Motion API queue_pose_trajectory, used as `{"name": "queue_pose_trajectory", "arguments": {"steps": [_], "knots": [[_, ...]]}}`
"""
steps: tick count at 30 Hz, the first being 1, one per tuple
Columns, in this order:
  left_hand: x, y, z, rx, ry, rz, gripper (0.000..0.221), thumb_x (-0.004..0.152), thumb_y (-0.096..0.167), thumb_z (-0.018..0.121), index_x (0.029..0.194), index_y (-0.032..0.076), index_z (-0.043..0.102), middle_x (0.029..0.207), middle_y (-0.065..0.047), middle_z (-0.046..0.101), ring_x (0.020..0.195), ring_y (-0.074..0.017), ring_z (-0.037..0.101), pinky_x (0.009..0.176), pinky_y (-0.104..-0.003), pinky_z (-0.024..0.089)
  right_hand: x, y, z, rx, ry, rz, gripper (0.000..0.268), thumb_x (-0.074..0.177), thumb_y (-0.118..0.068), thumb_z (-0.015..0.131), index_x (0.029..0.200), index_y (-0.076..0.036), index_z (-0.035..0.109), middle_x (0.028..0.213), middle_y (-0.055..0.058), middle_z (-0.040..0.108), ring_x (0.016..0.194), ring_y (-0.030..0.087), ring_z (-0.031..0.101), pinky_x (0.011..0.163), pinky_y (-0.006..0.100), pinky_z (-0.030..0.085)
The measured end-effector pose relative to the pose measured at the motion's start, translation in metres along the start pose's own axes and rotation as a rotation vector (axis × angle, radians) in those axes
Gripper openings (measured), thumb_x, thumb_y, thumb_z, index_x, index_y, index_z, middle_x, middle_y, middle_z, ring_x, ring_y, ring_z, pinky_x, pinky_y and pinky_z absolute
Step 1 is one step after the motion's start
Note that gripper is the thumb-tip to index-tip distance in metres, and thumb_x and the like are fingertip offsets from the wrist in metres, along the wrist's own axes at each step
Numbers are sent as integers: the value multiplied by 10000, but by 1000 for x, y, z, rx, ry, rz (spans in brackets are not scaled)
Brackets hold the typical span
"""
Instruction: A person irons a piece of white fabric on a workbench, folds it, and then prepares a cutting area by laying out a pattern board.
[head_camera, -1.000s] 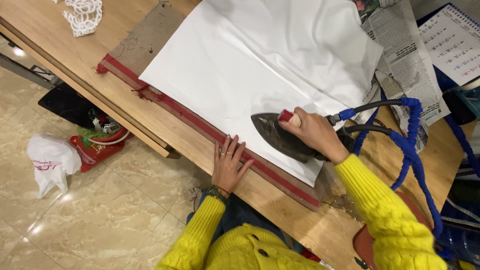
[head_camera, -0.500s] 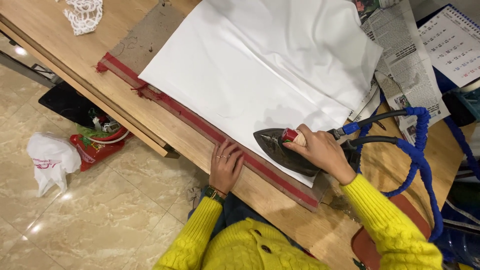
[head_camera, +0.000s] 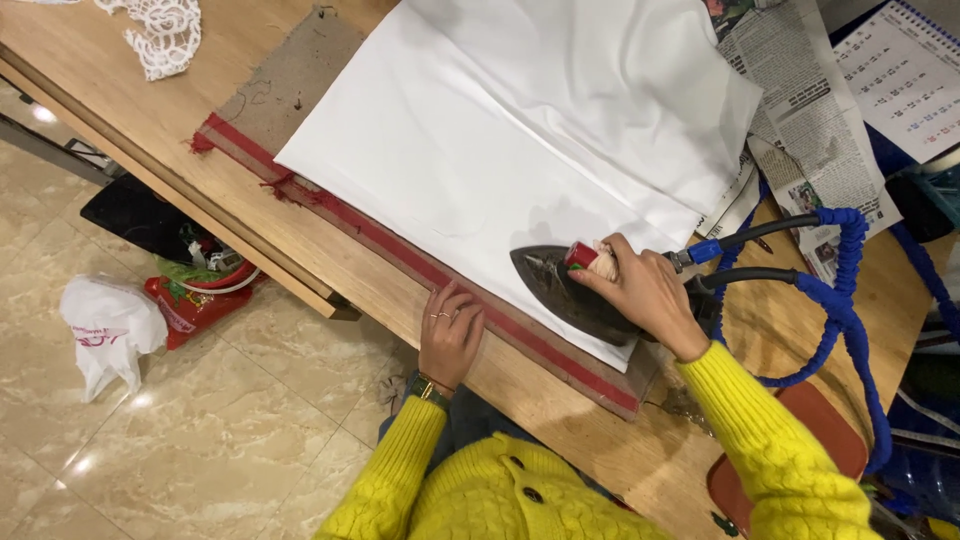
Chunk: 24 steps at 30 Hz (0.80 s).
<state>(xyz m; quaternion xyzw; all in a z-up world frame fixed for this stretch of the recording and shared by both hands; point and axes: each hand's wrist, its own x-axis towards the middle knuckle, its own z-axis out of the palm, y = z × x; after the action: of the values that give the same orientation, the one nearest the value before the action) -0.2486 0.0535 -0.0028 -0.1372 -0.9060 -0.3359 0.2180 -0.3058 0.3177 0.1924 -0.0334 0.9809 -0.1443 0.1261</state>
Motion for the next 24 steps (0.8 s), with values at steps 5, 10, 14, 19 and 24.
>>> {"name": "queue_pose_trajectory", "arguments": {"steps": [5,10,14,19,24], "knots": [[-1,1,0,11,-26,-19,88,940,173,722,1003,117,745,1143,-48,685,1348,-303,554,1186,-509,364,13,-6,-11,15,86,14,612,931,-628,637,1215,-90,561,808,285,727,900,483,721,812,517,518],[2,-2,2,8,41,42,56,910,146,743,959,118,738,1110,-48,690,1307,-313,589,1159,-482,397,32,-1,-17,58,166,1,565,977,-611,622,1167,-82,569,811,277,722,874,479,728,793,507,519],[2,-4,5,10,68,65,52,907,138,743,950,117,724,1093,-50,692,1283,-321,607,1136,-482,421,38,2,-20,68,189,-30,549,1001,-602,606,1146,-74,573,810,297,711,867,500,724,790,513,524],[2,-2,2,12,92,58,58,895,129,753,943,105,730,1085,-53,693,1270,-326,615,1123,-480,439,17,-9,-21,20,112,-53,544,970,-591,610,1171,-87,573,825,332,710,911,527,712,827,554,519],[8,7,-9,-59,95,34,50,906,110,745,937,72,734,1063,-78,688,1246,-367,616,1099,-507,455,-6,-15,-2,-67,37,-129,531,931,-584,627,1177,-114,594,758,316,710,871,514,724,824,541,536]]}}
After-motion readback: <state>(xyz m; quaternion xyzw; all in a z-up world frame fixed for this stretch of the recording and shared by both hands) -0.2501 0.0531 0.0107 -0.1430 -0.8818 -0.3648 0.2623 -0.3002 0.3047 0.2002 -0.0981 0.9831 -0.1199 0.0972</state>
